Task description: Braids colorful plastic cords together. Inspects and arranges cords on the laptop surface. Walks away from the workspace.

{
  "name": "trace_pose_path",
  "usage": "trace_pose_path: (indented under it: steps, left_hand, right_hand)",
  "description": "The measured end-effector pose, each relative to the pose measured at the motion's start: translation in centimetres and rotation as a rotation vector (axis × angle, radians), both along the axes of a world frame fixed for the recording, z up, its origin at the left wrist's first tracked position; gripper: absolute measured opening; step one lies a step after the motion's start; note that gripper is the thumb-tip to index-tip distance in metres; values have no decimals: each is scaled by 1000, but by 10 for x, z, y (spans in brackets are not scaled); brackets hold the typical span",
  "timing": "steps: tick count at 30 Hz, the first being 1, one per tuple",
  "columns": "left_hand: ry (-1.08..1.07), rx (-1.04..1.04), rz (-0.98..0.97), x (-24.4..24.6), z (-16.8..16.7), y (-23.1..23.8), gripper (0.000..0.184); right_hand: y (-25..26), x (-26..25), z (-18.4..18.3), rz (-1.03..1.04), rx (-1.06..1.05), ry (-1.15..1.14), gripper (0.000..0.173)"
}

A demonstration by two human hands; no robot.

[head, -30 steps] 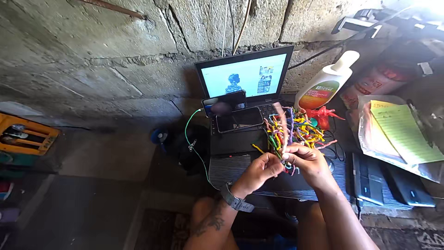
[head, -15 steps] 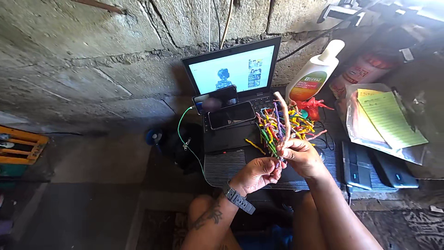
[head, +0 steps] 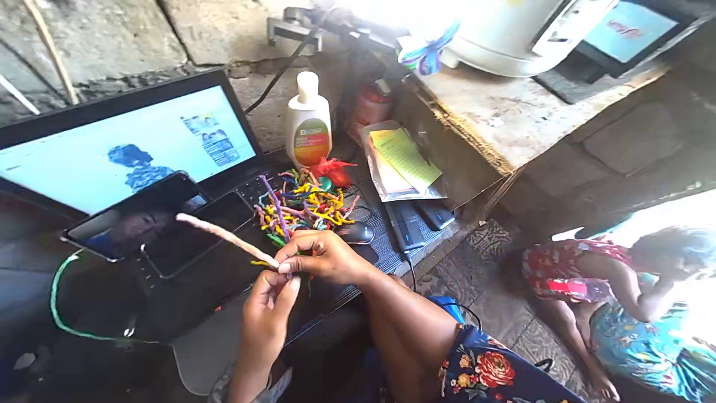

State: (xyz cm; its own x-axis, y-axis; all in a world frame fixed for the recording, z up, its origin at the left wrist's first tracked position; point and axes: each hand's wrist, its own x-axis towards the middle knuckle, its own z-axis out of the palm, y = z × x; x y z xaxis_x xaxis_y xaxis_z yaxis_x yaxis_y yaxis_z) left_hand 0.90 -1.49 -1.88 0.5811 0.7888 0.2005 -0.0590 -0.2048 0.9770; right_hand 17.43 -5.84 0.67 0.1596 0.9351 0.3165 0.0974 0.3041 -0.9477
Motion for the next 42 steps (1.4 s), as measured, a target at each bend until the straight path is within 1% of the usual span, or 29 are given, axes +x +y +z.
trace_pose_path:
  steps: [1,2,3,4,7,11,15,19,25,27,31,33,34,35,36,38,39,40,41,42]
  left_hand:
    - [-149,-236,-127,-3,1,3,10]
    - [-259,-424,-239,-5,4,4,18]
    - [-335,-540,-314,-5,6,3,22]
    - [-394,-606,-365,-3,8,1,24]
    - [-470,-689,-464,4,4,-6,19]
    - [-390,-761,-499,7,3,-10,6]
    - [-434,-830,-550,6,2,-11,13]
    - [-431,-768,-574,2,4,-12,10]
    - [-438,-735,-546,-2,6,-8,10]
    - [-436,-726,-516,-2,5,-7,6]
    - [-467,-741,-485,1,2,-6,13]
    - [-482,-715,-449,3,3,-8,17]
    - [-467,-664,-395,4,5,-9,20]
    - [-425,-565,-305,5,7,-12,21]
    - [-353,-417,-191,6,9,-13,19]
    - [-119,-59,41,5,12,-12,10]
    - [-4,55,116,5,13,-10,9]
    - [78,96,149,4,13,-9,11]
    - [117,77,146,3,13,-8,11]
    - [112,14,119,2,13,-7,13]
  right_hand:
    - [0,2,1,44,6,100,13]
    - [-1,3,1,86,7,208,14]
    - [-3,4,-1,124,3,307,15]
    - [-5,4,-3,161,3,378,16]
    - [-6,4,-12,287,71,452,12]
    - [-1,7,-21,352,129,460,10]
    - [0,9,-20,407,141,485,10]
    - [-1,7,-19,439,121,457,11]
    - [-2,9,-19,336,118,378,10]
    - [-2,9,-19,304,114,368,9]
    - [-3,13,-21,290,122,336,10]
    - [-2,13,-22,293,120,323,10]
    - [-2,13,-22,277,121,303,11]
    - [-2,12,-21,232,113,265,11]
    - [-3,11,-20,161,94,200,10]
    - [-5,5,-18,-16,57,23,9]
    - [-5,1,-17,-83,43,-55,10]
    - [-4,-2,-17,-124,36,-111,11]
    - [-3,-5,-17,-147,30,-149,13]
    - [-2,-6,-17,-158,16,-170,13]
